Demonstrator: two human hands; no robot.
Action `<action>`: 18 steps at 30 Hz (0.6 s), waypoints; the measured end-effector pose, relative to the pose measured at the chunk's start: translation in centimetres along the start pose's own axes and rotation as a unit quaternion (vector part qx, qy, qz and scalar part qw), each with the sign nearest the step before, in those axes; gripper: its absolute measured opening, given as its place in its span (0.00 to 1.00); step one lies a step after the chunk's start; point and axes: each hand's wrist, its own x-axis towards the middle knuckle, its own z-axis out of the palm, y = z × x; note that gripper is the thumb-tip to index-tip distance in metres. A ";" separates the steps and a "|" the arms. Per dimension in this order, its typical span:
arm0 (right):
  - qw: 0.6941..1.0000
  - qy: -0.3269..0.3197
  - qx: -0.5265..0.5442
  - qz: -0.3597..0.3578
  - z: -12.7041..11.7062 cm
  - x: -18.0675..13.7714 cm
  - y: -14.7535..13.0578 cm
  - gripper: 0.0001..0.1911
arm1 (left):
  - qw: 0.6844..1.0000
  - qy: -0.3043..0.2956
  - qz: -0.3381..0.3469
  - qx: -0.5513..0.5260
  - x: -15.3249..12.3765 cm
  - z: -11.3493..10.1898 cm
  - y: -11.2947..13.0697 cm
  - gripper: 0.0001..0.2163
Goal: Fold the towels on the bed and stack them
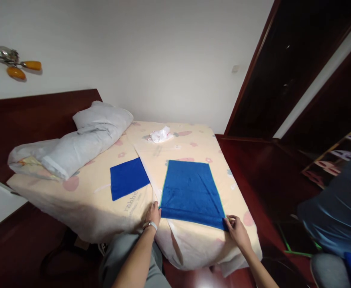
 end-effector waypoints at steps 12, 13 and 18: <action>0.970 -0.103 -0.068 -0.209 -2.3 -0.8 0.3 0.22 | 0.981 -0.066 0.182 -0.030 0.1 0.9 -2.4 0.22; 0.971 -0.104 -0.063 -0.208 -2.2 -0.5 0.2 0.21 | 0.981 -0.060 0.182 -0.037 0.3 1.1 -2.4 0.21; 0.985 -0.086 0.012 -0.151 -1.2 0.9 0.2 0.21 | 0.987 -0.008 0.108 -0.121 1.9 2.1 -2.3 0.11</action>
